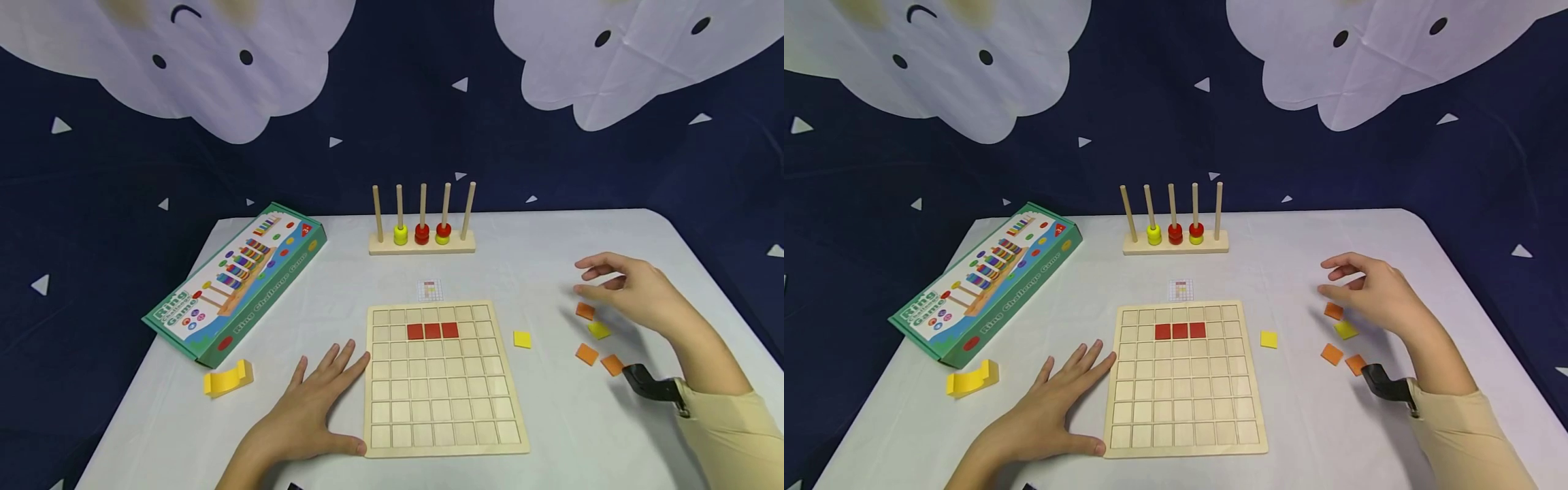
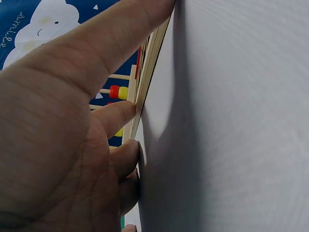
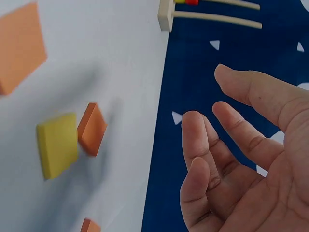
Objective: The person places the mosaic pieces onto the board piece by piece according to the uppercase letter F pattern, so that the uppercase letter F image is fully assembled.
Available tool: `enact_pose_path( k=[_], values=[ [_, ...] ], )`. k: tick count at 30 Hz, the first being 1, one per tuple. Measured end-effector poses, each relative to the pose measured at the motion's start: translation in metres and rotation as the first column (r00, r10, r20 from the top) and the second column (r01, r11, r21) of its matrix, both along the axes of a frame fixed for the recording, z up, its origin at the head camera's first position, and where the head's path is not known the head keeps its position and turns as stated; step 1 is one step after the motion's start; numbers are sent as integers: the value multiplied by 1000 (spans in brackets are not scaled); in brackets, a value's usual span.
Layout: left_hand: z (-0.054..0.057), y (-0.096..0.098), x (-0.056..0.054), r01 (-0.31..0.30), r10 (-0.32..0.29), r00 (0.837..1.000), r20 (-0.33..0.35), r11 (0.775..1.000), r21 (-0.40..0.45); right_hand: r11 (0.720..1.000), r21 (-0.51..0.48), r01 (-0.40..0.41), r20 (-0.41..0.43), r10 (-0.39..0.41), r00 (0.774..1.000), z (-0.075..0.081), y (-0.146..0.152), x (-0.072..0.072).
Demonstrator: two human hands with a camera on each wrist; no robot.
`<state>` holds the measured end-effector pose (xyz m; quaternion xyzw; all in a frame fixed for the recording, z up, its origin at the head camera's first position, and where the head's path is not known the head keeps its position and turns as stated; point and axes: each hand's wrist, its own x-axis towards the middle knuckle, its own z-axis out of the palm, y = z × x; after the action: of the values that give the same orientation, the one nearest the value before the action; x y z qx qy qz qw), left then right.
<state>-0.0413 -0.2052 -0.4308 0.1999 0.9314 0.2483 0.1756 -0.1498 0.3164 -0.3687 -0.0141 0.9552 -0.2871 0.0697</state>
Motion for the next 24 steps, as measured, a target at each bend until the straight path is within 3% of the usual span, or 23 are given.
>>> enact_pose_path(
  k=[24],
  values=[
    [0, 1, -1, 0, 0, 1000, 7, 1000, 4, 997, -40, 60, -12, -60, 998, -8, 24, 5]
  ],
)
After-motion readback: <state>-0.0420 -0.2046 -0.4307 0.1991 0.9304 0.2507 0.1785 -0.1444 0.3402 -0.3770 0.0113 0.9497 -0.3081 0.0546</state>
